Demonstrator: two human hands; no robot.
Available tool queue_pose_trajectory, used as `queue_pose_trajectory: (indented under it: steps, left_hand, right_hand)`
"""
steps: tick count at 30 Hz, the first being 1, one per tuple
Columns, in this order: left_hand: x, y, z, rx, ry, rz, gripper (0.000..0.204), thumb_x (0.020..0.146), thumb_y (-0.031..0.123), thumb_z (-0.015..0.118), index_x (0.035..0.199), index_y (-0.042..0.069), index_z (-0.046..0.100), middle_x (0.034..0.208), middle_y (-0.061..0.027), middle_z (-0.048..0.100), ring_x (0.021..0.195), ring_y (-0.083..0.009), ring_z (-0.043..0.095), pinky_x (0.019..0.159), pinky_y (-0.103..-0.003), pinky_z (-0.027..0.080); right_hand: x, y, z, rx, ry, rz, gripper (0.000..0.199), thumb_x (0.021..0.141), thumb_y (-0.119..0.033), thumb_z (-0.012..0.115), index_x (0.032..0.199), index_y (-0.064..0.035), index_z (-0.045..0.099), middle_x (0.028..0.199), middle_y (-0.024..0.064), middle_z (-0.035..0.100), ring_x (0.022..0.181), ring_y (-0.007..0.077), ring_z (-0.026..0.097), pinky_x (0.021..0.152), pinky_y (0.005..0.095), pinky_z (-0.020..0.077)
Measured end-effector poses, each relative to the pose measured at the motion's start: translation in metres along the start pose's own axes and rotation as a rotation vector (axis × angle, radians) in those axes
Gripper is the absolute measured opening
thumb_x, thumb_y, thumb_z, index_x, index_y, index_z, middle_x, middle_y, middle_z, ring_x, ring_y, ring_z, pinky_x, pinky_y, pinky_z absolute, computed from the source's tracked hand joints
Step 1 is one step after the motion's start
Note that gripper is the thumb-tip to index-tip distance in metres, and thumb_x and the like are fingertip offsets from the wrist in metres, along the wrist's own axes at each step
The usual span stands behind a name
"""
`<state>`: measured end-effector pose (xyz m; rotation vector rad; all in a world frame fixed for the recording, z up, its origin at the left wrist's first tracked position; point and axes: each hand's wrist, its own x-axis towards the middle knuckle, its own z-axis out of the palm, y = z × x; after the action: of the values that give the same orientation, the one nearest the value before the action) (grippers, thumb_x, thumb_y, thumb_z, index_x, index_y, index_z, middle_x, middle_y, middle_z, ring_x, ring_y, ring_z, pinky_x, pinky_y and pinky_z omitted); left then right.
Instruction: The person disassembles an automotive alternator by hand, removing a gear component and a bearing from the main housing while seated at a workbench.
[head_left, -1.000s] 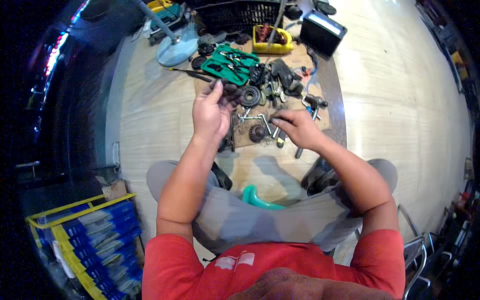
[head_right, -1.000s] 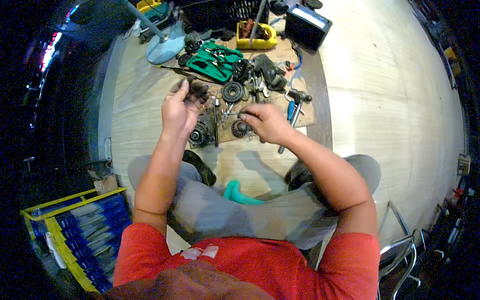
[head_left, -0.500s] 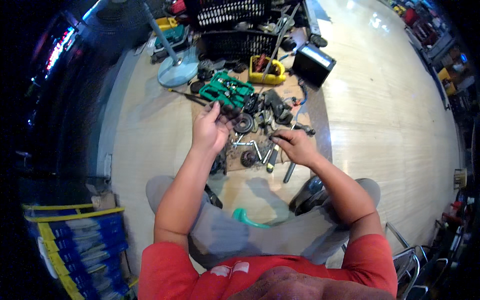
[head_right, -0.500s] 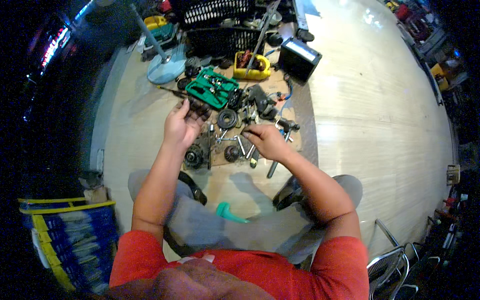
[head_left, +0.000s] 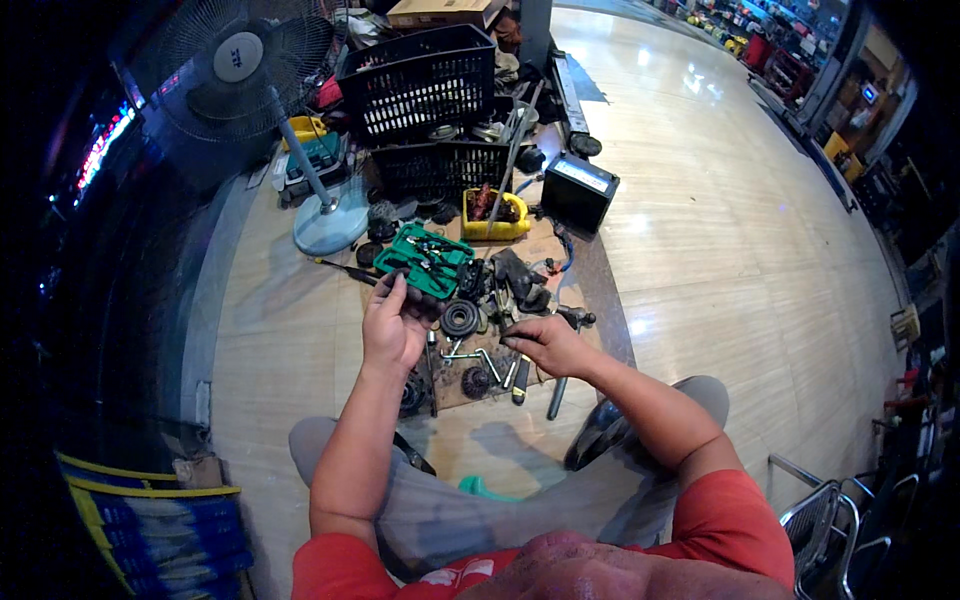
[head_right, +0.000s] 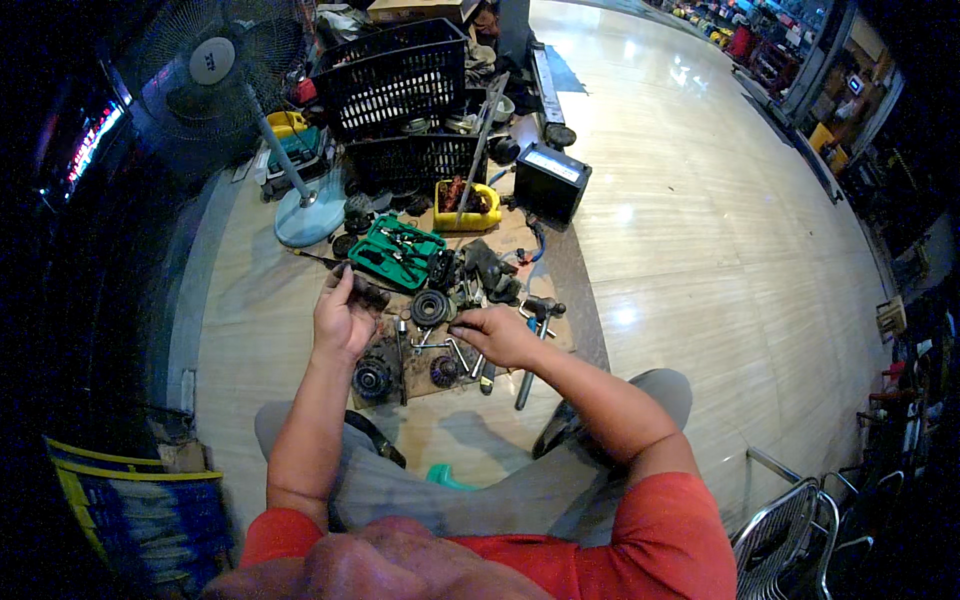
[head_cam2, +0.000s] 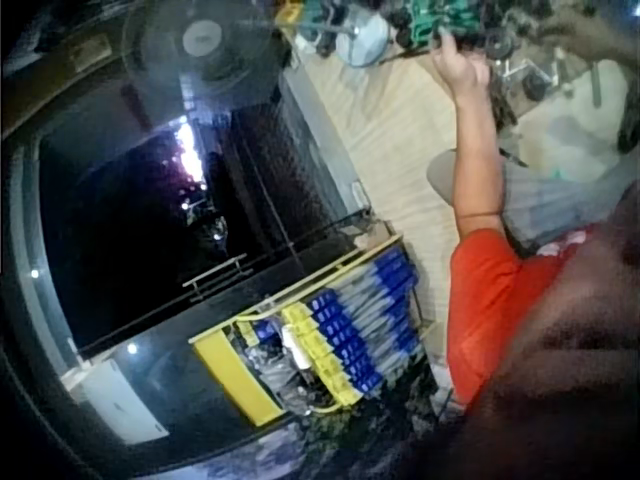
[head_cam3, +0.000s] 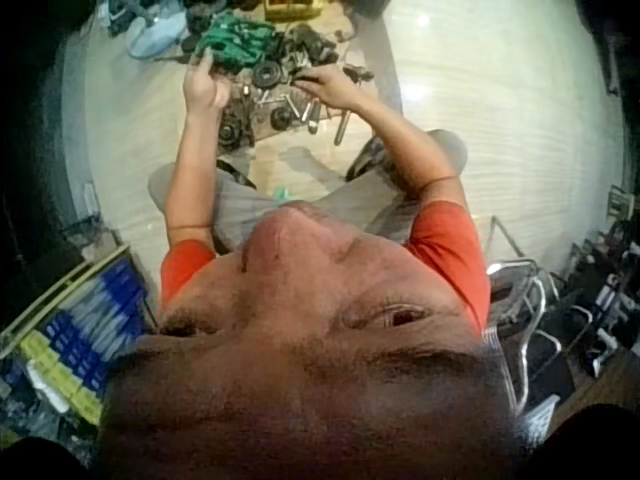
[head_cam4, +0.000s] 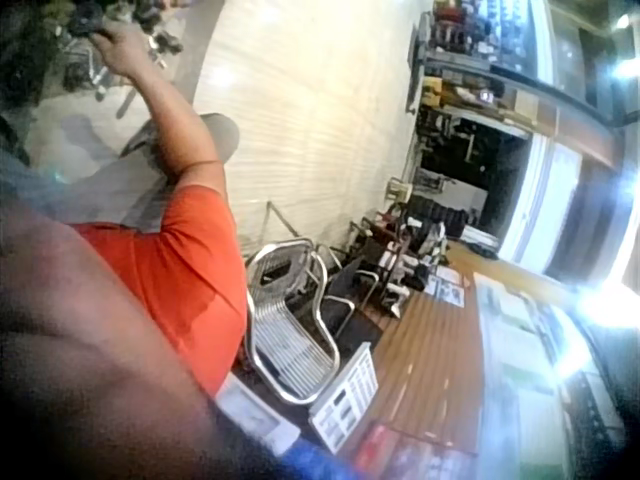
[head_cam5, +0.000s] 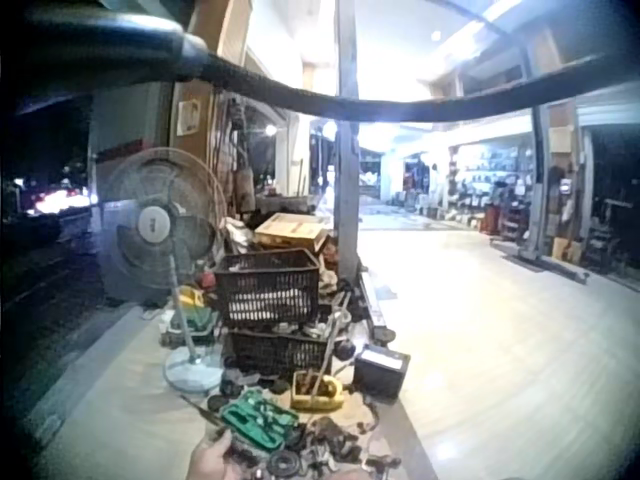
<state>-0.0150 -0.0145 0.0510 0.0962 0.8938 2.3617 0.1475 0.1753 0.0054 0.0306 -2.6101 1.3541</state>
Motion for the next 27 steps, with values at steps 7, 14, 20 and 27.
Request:
queue_pose_trajectory:
  steps: [7, 14, 20, 27]
  left_hand:
    - [0.001, 0.001, 0.000, 0.045, 0.010, 0.043, 0.007, 0.096, 0.015, 0.050, 0.098, 0.011, 0.056, 0.075, -0.0054, 0.061, 0.068, -0.0228, 0.063, 0.065, -0.042, 0.055]
    - [0.001, 0.002, 0.004, 0.083, 0.092, 0.048, 0.006, 0.096, 0.013, 0.051, 0.093, 0.010, 0.055, 0.077, -0.0060, 0.062, 0.069, -0.0202, 0.063, 0.066, -0.041, 0.055]
    - [0.008, -0.004, -0.006, 0.133, 0.095, 0.167, 0.006, 0.095, 0.012, 0.051, 0.092, 0.009, 0.054, 0.077, -0.0058, 0.062, 0.069, -0.0184, 0.062, 0.065, -0.039, 0.054]
    - [0.009, 0.001, -0.002, 0.066, 0.087, 0.078, 0.012, 0.095, 0.013, 0.050, 0.091, 0.005, 0.058, 0.083, -0.0074, 0.066, 0.073, -0.0209, 0.064, 0.069, -0.038, 0.054]
  right_hand:
    - [0.000, -0.006, -0.005, -0.053, -0.021, -0.008, 0.018, 0.087, -0.022, 0.061, 0.093, -0.0057, 0.065, 0.081, 0.0179, 0.064, 0.076, 0.0363, 0.062, 0.064, 0.0400, 0.0489]
    - [0.000, -0.006, -0.025, -0.176, 0.046, -0.048, 0.016, 0.086, -0.019, 0.061, 0.093, -0.0056, 0.065, 0.082, 0.0176, 0.063, 0.078, 0.0364, 0.061, 0.065, 0.0409, 0.0488]
    - [0.003, -0.012, -0.029, -0.234, 0.025, -0.087, 0.015, 0.086, -0.019, 0.061, 0.090, -0.0056, 0.063, 0.079, 0.0168, 0.062, 0.077, 0.0369, 0.060, 0.064, 0.0431, 0.0473]
    - [0.010, 0.006, -0.039, -0.389, 0.038, 0.022, 0.015, 0.086, -0.023, 0.061, 0.089, -0.0085, 0.064, 0.080, 0.0160, 0.063, 0.077, 0.0364, 0.060, 0.064, 0.0446, 0.0469]
